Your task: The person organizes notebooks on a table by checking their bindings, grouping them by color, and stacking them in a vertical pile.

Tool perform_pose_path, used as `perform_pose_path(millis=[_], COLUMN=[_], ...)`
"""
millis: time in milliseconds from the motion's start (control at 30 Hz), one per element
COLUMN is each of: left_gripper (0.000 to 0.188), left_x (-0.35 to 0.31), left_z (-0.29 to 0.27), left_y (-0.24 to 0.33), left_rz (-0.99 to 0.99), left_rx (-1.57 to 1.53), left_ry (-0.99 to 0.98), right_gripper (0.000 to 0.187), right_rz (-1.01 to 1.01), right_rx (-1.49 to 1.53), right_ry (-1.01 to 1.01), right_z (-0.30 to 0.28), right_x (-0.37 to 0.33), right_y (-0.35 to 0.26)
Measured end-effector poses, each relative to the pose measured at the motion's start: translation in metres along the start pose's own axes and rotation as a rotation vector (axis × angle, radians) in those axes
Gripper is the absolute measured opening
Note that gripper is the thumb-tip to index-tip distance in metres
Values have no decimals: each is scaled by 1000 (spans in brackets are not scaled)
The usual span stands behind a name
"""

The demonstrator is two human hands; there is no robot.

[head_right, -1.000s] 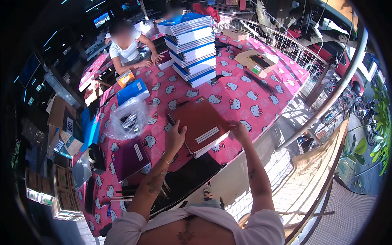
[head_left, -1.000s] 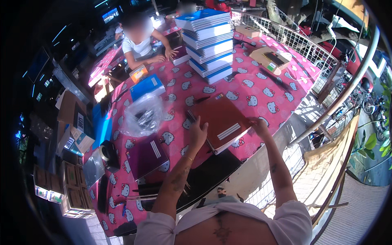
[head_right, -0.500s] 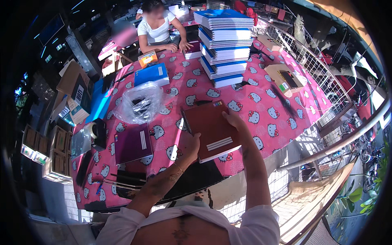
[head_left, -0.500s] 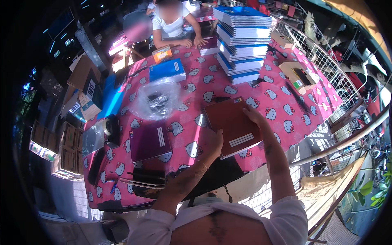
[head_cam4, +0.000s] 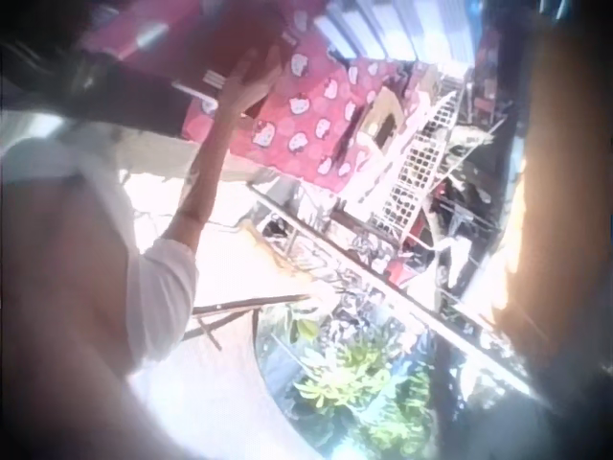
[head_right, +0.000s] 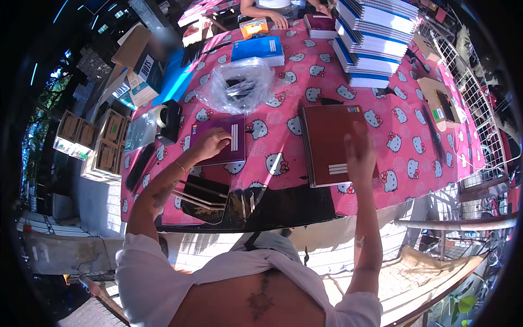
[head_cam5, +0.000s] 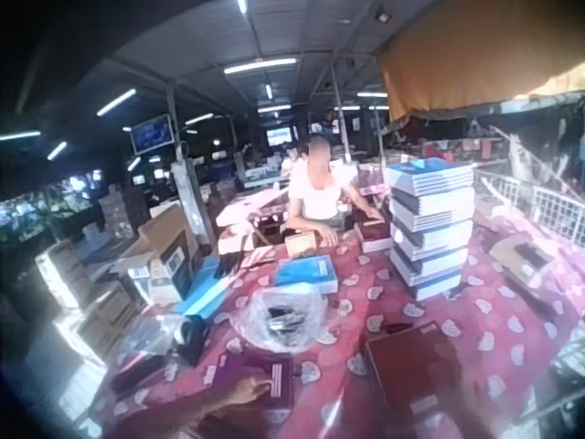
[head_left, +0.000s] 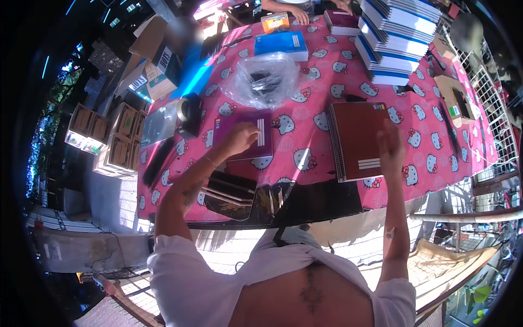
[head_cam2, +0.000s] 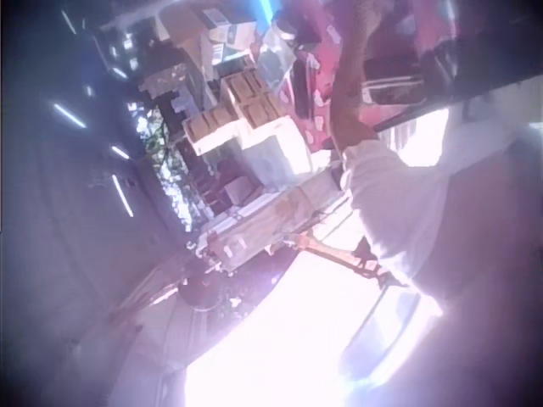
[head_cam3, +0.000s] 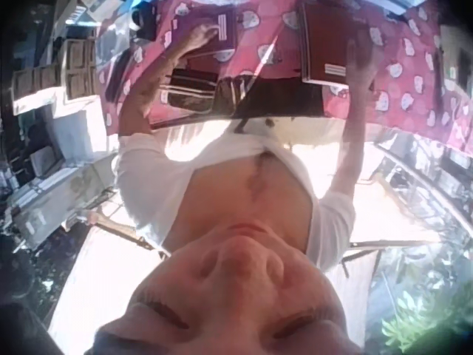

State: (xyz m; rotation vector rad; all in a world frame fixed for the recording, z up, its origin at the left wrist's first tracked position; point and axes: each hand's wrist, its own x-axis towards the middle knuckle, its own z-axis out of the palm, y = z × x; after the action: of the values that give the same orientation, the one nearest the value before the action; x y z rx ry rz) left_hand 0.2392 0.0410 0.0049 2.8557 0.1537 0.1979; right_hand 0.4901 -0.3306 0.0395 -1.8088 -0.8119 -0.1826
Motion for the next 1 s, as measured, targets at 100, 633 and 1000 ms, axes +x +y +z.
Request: perform_pose_path(millis=[100,633,1000], left_gripper=[32,26,25], left_x=[-57,-105,-125], left_z=[0,35,-193], left_y=[-48,-114,22], left_rz=[104,136,378], left_rx=[58,-90,-15], left_ry=[-146,10,281], right_gripper=[33,47,43], right_rz=[-65,492,257], right_rx=[132,-107,496], right_ry=[-400,-398,-356], right_z=[63,278,205], right_x=[-62,-160,-168], right_y=[-62,-30,-142])
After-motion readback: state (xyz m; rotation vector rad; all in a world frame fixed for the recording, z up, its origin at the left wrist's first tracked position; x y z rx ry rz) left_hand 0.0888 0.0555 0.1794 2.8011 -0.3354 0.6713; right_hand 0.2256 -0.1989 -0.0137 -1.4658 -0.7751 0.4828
